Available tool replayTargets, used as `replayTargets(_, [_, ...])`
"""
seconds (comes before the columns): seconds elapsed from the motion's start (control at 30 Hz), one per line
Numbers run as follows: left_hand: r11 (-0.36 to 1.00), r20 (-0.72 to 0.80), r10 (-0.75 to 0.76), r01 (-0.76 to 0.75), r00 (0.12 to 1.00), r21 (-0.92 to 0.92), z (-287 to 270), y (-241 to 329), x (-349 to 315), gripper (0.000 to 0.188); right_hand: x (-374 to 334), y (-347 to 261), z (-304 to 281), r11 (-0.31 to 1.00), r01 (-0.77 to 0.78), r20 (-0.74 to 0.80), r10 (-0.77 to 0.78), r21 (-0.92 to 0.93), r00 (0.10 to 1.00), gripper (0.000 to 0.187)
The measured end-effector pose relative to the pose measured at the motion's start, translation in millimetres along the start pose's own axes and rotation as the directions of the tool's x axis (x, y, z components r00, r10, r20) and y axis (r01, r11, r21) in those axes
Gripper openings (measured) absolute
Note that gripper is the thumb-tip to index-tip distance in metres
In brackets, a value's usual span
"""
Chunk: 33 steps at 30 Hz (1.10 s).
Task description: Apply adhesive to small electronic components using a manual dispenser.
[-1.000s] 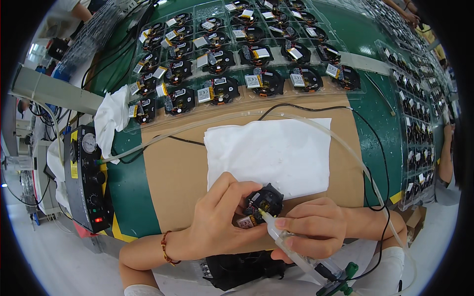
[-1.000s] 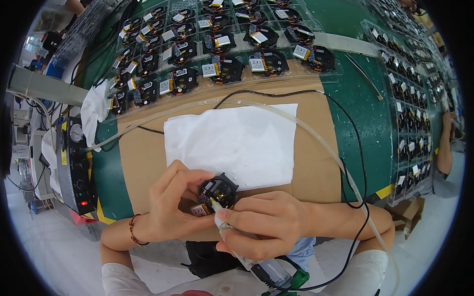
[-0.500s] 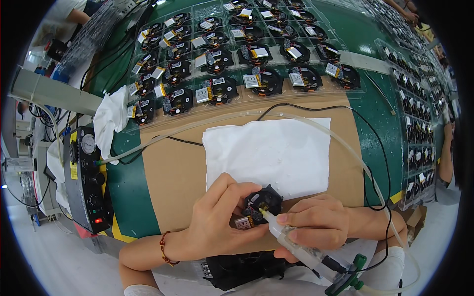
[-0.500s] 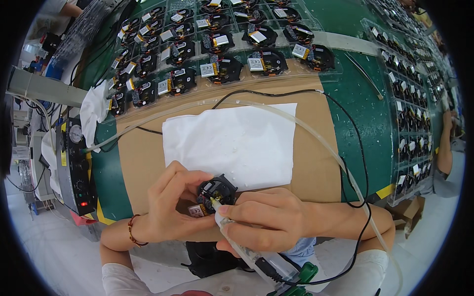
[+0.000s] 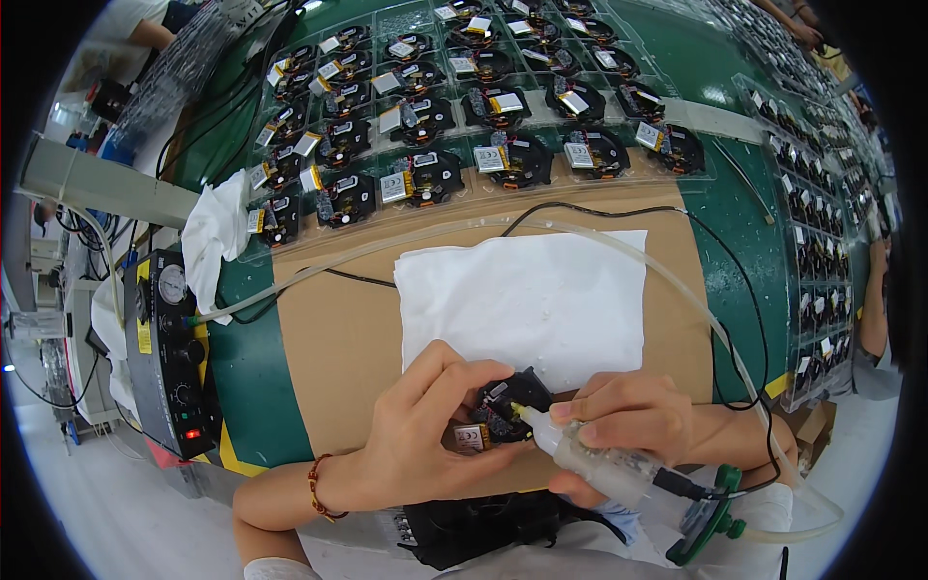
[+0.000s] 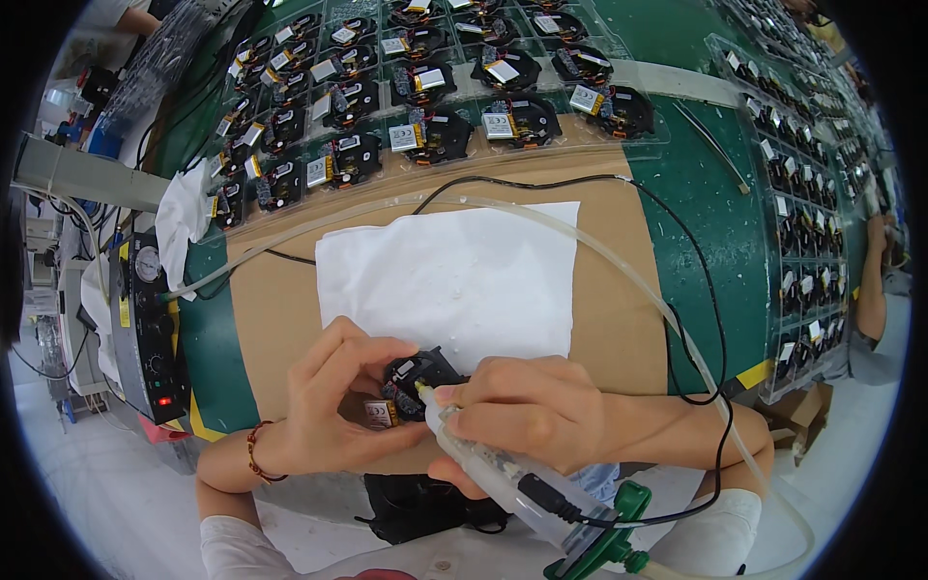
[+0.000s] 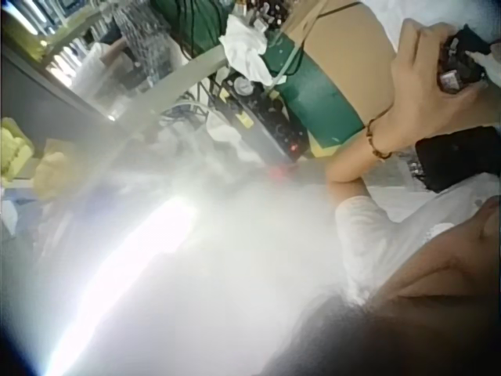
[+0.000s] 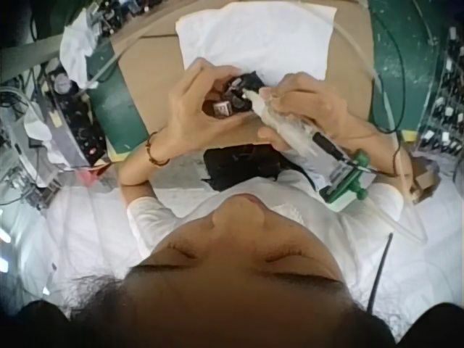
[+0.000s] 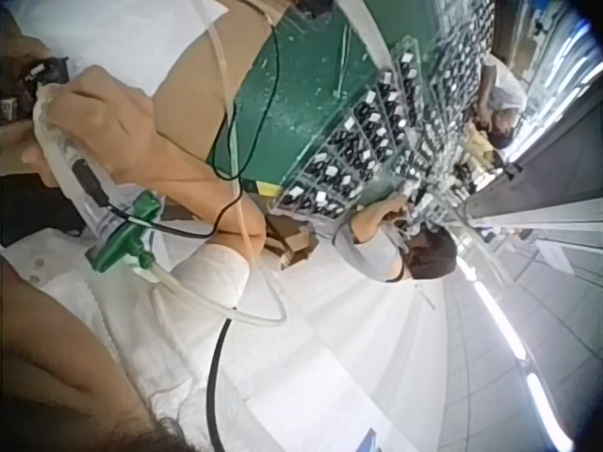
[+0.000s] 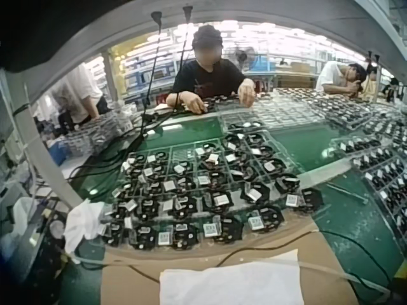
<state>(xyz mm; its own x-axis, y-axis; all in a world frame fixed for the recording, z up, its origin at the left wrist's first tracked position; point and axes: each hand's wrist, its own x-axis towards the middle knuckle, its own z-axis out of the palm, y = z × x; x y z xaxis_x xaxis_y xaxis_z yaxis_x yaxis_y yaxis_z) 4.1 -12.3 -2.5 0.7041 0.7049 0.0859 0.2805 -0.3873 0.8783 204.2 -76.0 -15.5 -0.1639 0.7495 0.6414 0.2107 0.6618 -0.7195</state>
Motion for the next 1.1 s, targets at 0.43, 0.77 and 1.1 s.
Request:
replayTargets(0.43, [1.000,0.008,0.005,-0.005,1.000,-0.021,-1,-2,-1,0.052,-1,-6,-6,0.983,-0.186,0.033,0.185,0.000,0.982,0.054])
replayTargets(0.77, [0.999,0.011,-0.005,0.005,1.000,-0.031,-2,-2,-1,0.051,-2,-3,-5,0.967,-0.253,-0.054,0.254,0.022,0.966,0.051])
replayTargets(1.1, [1.000,0.019,-0.006,0.006,1.000,-0.016,0,-2,-2,0.051,-4,-5,-6,0.965,-0.257,-0.103,0.261,0.045,0.960,0.050])
